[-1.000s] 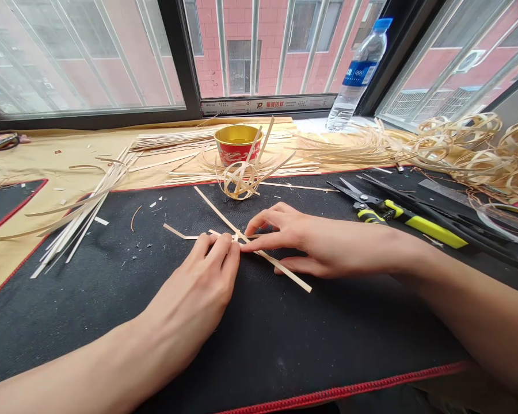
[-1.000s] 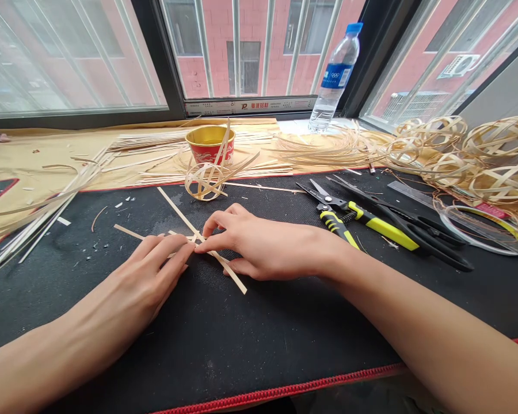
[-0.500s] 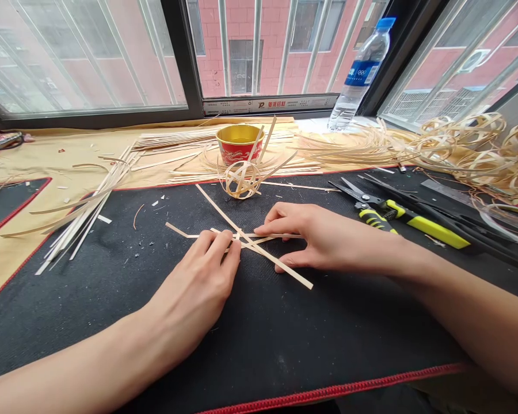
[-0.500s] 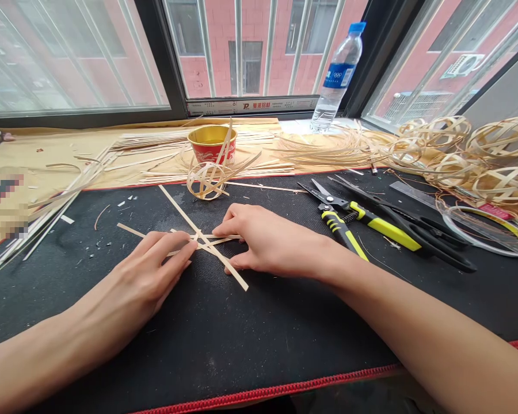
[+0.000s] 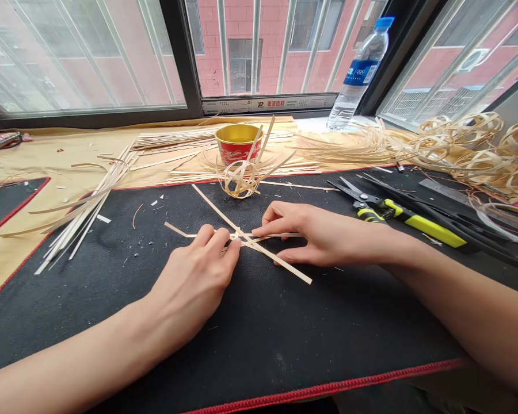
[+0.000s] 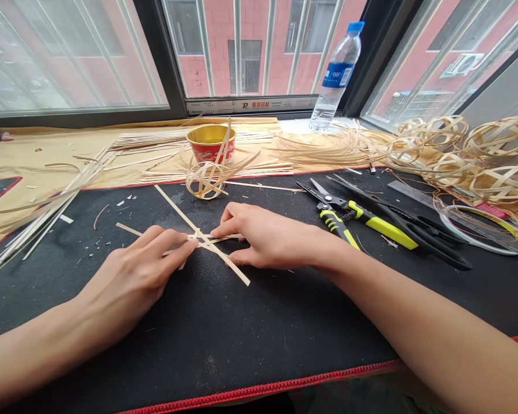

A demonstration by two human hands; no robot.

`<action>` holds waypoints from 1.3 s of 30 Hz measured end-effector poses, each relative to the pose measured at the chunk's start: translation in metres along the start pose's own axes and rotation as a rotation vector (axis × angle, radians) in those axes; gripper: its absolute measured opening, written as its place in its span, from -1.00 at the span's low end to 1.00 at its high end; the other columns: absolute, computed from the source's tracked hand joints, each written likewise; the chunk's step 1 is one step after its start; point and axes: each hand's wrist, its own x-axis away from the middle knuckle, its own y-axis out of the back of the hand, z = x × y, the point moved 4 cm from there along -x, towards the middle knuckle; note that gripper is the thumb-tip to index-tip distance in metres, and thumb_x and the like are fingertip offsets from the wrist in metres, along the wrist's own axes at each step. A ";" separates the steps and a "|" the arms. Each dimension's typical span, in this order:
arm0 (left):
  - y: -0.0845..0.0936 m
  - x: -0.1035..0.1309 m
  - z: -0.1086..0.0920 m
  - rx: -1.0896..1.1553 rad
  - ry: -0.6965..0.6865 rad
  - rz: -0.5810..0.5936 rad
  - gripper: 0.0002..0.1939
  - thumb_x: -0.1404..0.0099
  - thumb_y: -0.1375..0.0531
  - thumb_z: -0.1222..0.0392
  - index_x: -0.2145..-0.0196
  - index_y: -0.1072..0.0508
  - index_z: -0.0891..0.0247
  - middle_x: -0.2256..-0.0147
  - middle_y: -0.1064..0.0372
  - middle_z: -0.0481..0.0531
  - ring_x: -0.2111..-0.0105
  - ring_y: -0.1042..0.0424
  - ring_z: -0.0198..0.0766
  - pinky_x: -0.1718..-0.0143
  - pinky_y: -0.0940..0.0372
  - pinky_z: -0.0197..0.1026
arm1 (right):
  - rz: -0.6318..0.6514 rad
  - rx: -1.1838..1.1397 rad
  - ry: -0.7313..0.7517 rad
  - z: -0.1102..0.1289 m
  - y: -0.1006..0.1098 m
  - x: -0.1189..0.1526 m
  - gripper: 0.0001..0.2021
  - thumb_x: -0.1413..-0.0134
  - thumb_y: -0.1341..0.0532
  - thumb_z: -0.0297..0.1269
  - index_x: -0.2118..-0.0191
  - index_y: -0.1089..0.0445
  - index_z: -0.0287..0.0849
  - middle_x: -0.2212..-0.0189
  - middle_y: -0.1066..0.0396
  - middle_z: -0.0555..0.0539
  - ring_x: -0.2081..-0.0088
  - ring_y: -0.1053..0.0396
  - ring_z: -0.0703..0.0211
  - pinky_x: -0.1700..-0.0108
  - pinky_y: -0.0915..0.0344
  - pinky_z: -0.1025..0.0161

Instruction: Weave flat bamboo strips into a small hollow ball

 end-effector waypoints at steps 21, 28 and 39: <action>0.005 0.002 -0.007 -0.195 -0.161 -0.018 -0.53 -0.26 0.05 0.44 -0.10 -0.24 0.18 0.35 -0.23 0.07 0.36 -0.23 -0.19 0.49 -0.21 -0.29 | -0.088 0.441 0.061 0.008 -0.007 -0.004 -0.77 -0.20 -0.06 -0.48 0.20 -0.47 -0.28 0.24 -0.42 -0.19 0.24 -0.36 0.15 0.24 -0.25 0.27; 0.006 0.001 -0.007 -0.164 -0.181 -0.016 -0.54 -0.25 0.07 0.46 -0.06 -0.28 0.21 0.37 -0.20 0.06 0.38 -0.24 -0.18 0.55 -0.16 -0.29 | -0.039 0.721 -0.043 0.020 -0.009 -0.011 -0.81 -0.19 -0.05 -0.52 0.29 -0.42 -0.31 0.27 -0.39 -0.24 0.28 -0.30 0.07 0.41 -0.11 0.27; 0.006 0.001 -0.006 -0.154 -0.173 0.016 -0.47 -0.21 0.04 0.45 -0.12 -0.26 0.16 0.28 -0.29 0.11 0.33 -0.26 -0.16 0.48 -0.27 -0.26 | -0.114 0.623 -0.085 0.013 -0.013 -0.009 -0.82 -0.19 -0.06 -0.49 0.31 -0.41 -0.28 0.35 -0.36 -0.15 0.39 -0.25 0.20 0.39 -0.04 0.28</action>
